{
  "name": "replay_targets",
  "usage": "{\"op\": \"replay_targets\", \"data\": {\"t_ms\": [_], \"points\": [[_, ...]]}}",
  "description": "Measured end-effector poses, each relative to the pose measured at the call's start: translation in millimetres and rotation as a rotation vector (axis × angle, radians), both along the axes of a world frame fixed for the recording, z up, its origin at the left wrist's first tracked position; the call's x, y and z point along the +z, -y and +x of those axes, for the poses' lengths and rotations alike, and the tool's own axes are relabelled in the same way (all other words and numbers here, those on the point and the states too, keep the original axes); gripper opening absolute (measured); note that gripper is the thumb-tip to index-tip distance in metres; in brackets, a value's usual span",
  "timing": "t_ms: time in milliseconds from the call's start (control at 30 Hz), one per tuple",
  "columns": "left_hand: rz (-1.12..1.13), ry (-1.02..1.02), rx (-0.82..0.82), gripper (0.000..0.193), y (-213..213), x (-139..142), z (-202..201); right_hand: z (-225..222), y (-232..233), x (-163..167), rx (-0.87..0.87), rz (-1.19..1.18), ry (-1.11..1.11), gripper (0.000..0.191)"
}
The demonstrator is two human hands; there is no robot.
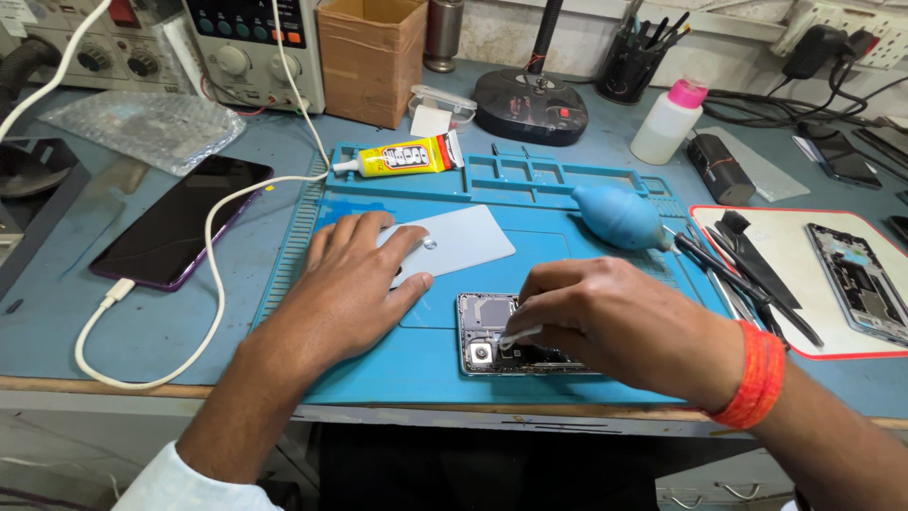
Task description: The person heats the back of a disassembled smartphone, presses the back cover onto the body, wipes the screen with a tissue, applies liquid from a bottle, and wraps rubber bands around the phone to hold the cover in place while the adhesive sets.
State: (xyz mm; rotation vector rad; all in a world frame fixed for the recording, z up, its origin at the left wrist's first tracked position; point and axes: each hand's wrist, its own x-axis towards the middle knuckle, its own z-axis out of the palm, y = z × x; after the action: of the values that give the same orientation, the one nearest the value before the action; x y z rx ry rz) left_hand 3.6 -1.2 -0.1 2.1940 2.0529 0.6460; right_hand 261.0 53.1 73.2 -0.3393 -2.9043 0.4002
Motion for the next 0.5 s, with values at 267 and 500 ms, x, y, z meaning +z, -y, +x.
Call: {"op": "replay_targets", "data": {"t_ms": [267,500], "points": [[0.023,0.003,-0.007,0.052,0,-3,0,2,-1,-4,0.035,0.001,0.093,0.021],[0.000,0.005,0.004,0.051,0,-1,1,-1,-4,9,-0.124,0.051,0.093,0.026]]}}
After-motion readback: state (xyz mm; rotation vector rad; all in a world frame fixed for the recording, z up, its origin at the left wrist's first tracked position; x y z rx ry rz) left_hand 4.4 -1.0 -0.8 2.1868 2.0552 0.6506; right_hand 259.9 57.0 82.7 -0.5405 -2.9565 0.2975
